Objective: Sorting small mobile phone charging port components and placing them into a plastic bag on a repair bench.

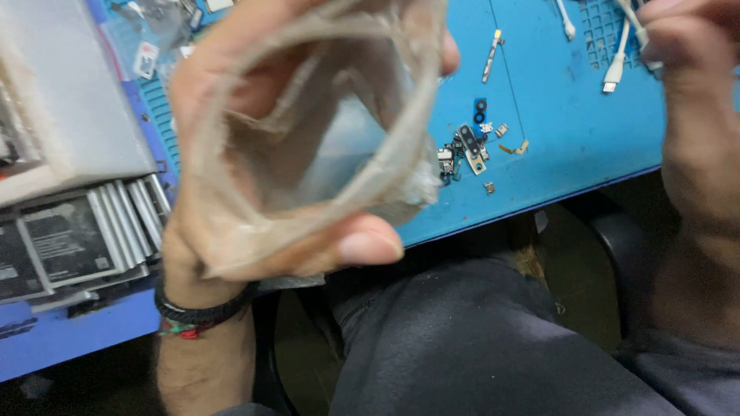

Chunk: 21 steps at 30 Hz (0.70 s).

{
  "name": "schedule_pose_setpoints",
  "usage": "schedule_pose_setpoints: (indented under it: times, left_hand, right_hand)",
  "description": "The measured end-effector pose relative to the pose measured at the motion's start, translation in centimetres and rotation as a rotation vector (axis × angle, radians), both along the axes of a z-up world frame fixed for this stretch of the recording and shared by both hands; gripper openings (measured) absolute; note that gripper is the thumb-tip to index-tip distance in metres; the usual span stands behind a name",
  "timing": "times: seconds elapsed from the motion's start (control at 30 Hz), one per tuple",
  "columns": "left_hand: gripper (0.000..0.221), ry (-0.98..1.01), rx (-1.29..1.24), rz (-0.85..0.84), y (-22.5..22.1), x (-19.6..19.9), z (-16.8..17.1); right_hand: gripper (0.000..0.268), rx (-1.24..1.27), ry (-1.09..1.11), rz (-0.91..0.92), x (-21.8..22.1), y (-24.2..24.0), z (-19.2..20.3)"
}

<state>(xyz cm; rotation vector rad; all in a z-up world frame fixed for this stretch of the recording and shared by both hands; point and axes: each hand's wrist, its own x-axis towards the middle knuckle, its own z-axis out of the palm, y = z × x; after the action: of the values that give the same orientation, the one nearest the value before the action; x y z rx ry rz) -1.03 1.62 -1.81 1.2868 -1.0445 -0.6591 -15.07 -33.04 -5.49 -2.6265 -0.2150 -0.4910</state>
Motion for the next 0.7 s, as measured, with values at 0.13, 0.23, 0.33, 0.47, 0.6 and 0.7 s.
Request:
schedule_pose_setpoints:
  times: [0.13, 0.23, 0.33, 0.47, 0.6, 0.7]
  left_hand:
    - [0.092, 0.025, -0.015, 0.025, 0.7, -0.2, -0.9]
    - [0.091, 0.027, -0.016, 0.055, 0.5, -0.1, -1.2]
    - [0.089, 0.023, -0.013, 0.079, -0.6, 0.6, -1.3]
    - [0.088, 0.012, -0.015, 0.097, -0.5, 0.5, -1.0]
    - [0.086, 0.01, -0.027, 0.128, -0.4, 0.2, -1.0]
    - [0.085, 0.007, -0.035, 0.149, -0.8, 0.3, -1.0]
  right_hand:
    - [0.018, -0.049, 0.259, 0.161, 1.6, 2.3, 2.6]
    - [0.018, -0.083, 0.199, 0.204, 0.8, 5.0, 2.2]
    - [0.018, -0.108, 0.122, 0.229, 1.0, 5.5, 0.7]
    - [0.013, -0.165, 0.074, 0.275, 1.7, 5.4, 0.4]
    - [0.006, -0.337, -0.005, 0.292, 1.7, 5.4, 1.1]
    - [0.008, -0.403, -0.001, 0.305, 1.9, 5.5, 1.5]
